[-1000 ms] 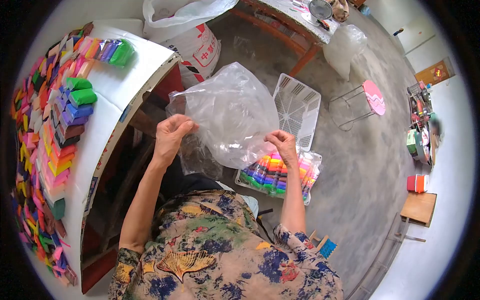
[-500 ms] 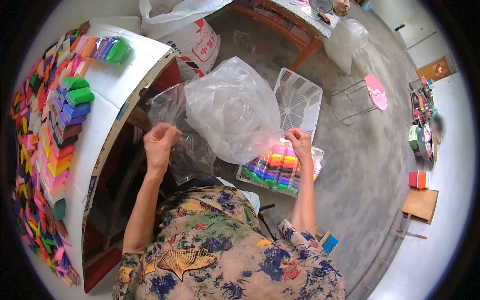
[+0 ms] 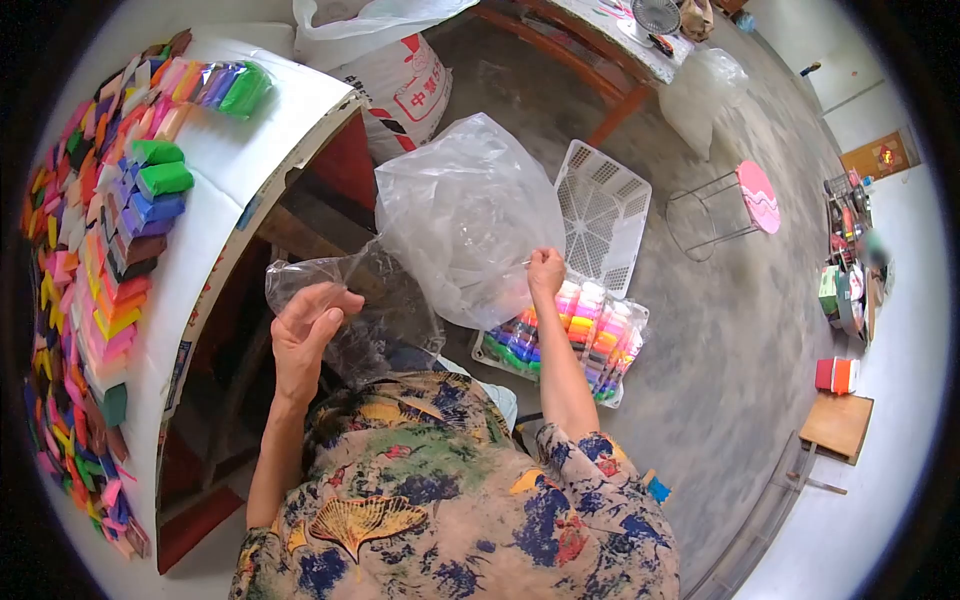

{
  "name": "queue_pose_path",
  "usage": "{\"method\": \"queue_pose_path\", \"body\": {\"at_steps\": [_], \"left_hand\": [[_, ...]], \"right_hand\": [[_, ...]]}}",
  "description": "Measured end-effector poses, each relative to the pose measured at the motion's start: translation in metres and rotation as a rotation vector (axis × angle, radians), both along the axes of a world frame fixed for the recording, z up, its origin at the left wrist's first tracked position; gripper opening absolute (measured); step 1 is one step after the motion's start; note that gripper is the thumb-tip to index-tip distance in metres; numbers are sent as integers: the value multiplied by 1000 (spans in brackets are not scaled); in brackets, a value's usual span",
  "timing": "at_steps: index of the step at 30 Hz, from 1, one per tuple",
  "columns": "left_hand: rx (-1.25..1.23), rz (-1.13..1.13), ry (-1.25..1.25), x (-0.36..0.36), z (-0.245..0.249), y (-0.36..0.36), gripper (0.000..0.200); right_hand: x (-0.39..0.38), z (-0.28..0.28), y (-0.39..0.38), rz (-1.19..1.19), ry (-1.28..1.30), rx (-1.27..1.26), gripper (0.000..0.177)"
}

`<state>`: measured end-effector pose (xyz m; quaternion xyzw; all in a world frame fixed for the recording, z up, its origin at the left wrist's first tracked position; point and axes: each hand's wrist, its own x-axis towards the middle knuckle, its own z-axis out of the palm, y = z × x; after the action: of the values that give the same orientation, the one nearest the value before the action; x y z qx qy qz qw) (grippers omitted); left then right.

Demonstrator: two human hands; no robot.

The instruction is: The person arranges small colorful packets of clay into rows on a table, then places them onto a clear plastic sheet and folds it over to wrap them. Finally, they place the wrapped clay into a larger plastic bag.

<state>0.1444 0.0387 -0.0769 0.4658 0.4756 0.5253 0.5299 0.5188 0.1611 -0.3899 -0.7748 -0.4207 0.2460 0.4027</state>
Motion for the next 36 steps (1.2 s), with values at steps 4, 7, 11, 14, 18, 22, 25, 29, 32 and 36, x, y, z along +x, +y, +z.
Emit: {"method": "queue_pose_path", "body": {"at_steps": [4,7,11,14,18,22,25,29,32,36], "left_hand": [[-20,3,-40,1,4,5,38],[-18,-15,-87,-1,1,10,40],[-38,-30,-135,3,-3,14,40],[-52,-38,-140,9,1,13,41],[89,-18,104,7,13,9,41],[479,124,553,-3,39,0,42],[618,170,698,-4,53,-11,40],[922,-14,680,-4,71,-18,59],[918,-187,676,-3,79,-27,69],[854,-351,620,-6,85,-29,69]], "right_hand": [[-28,5,-1,-81,-518,-55,41],[-42,73,-13,-11,-683,73,50],[-60,184,-26,471,430,-80,56],[-114,290,-55,760,802,29,51],[-132,336,-60,1017,828,84,59],[-136,373,-56,1231,829,190,71],[-136,401,-59,1262,691,252,49],[-134,423,-57,1293,722,314,15],[-130,427,-45,1414,836,436,15],[-136,442,-35,1594,818,549,22]]}}
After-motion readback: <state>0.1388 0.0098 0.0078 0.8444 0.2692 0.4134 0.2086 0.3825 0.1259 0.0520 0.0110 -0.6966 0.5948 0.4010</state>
